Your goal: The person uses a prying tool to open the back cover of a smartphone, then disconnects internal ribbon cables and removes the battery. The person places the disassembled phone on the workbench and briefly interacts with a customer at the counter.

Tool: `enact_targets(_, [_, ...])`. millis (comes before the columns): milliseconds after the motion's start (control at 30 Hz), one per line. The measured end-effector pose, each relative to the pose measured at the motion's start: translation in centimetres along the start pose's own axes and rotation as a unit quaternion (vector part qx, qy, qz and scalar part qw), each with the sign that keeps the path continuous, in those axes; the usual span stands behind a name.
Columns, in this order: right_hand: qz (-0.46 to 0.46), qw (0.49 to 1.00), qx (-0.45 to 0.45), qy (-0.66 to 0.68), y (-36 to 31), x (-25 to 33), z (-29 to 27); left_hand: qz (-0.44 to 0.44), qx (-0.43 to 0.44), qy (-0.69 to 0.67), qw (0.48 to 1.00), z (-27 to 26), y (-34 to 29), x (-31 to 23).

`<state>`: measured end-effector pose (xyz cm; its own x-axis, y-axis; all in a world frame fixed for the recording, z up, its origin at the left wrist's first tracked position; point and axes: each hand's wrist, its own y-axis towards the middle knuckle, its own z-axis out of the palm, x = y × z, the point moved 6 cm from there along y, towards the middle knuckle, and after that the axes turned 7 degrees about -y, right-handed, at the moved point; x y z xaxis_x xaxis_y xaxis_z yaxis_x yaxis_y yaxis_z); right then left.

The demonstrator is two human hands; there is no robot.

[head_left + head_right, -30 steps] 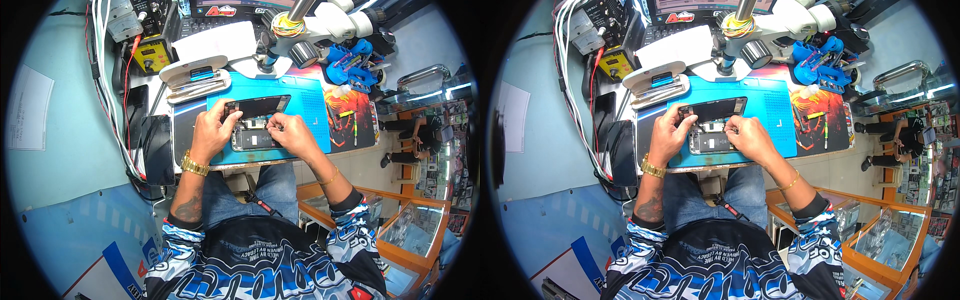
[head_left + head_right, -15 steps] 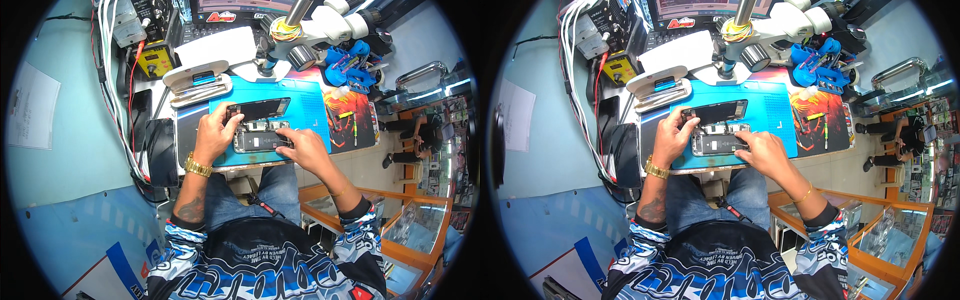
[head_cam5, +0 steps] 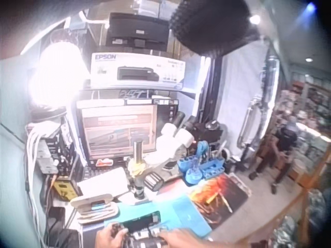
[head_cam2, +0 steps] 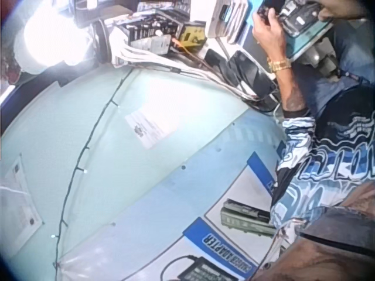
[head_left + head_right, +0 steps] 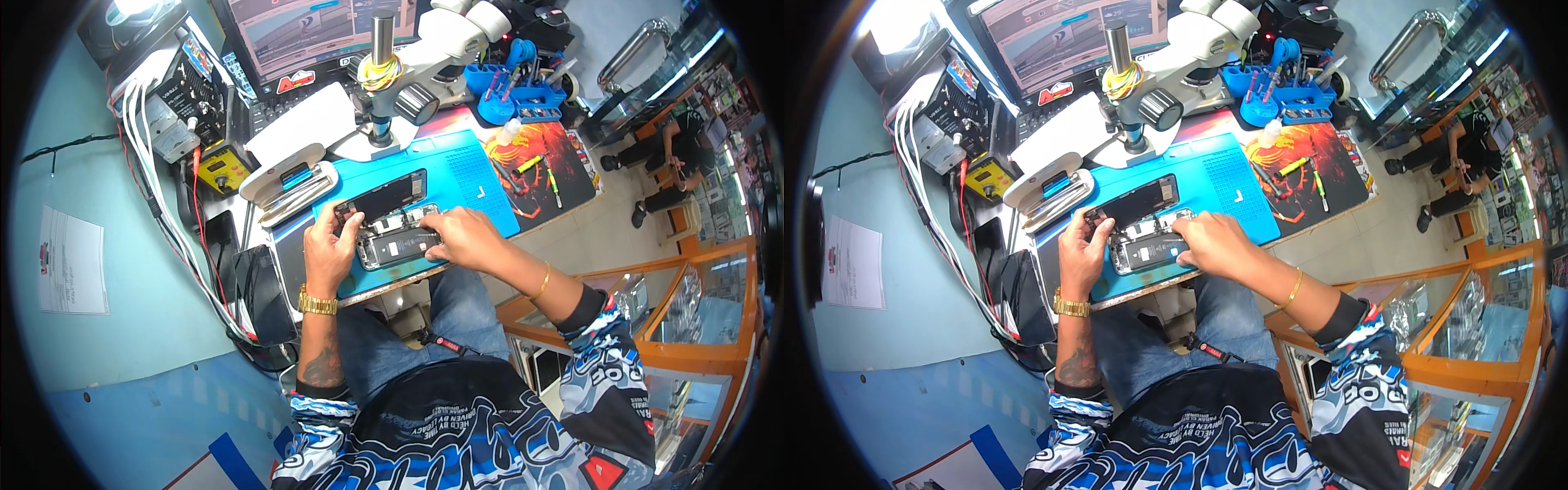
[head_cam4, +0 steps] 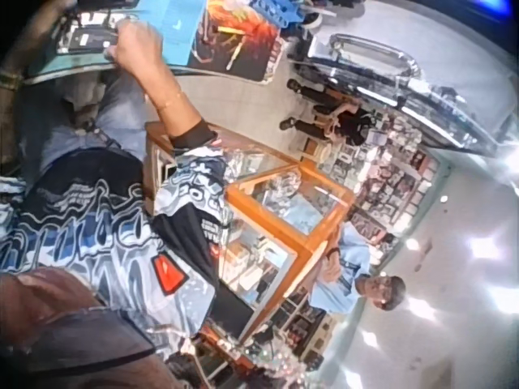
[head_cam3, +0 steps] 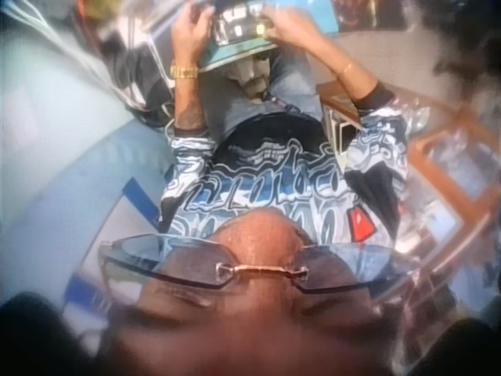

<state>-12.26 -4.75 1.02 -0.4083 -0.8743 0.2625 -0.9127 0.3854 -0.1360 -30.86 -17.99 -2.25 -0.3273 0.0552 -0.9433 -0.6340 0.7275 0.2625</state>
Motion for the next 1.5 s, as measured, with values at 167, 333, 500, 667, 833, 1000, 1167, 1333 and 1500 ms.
enact_targets(167, [-0.024, 0.999, 0.022, -0.018, 0.4, 0.3, -0.6, 0.005, 0.005, -0.006, 1.0, 0.3, 0.1, -0.8])
enact_targets(333, [-0.145, 0.981, -0.082, -0.095, -0.8, 1.6, -0.7, -0.007, 0.004, -0.069, 0.998, 0.4, -0.1, 0.5])
enact_targets(500, [-0.171, 0.96, -0.218, -0.041, -2.7, 0.5, -1.9, -0.01, 0.038, -0.057, 0.998, 1.0, 0.1, 0.6])
enact_targets(667, [0.051, 0.926, -0.373, 0.008, -11.4, -5.2, -6.7, 0.001, 0.027, -0.015, 1.0, 0.3, -0.5, -0.1])
enact_targets(833, [0.29, 0.833, -0.472, 0.009, -19.9, -14.4, -6.0, -0.009, 0.12, 0.057, 0.991, 0.4, -0.2, -2.5])
enact_targets(1000, [0.287, 0.819, -0.497, -0.015, -19.1, -15.6, -2.6, 0.029, 0.195, 0.077, 0.977, 0.8, -0.8, -4.5])
enact_targets(1167, [0.259, 0.823, -0.503, -0.053, -15.6, -14.8, -0.3, 0.067, 0.231, 0.136, 0.961, 1.6, -2.1, -5.6])
enact_targets(1333, [0.319, 0.854, -0.41, -0.025, -13.0, -15.2, -0.1, 0.097, 0.243, 0.202, 0.944, 2.0, -2.9, -5.6])
enact_targets(1500, [0.33, 0.859, -0.39, 0.036, -13.0, -15.8, 0.2, 0.095, 0.25, 0.22, 0.938, 2.2, -3.5, -5.5])
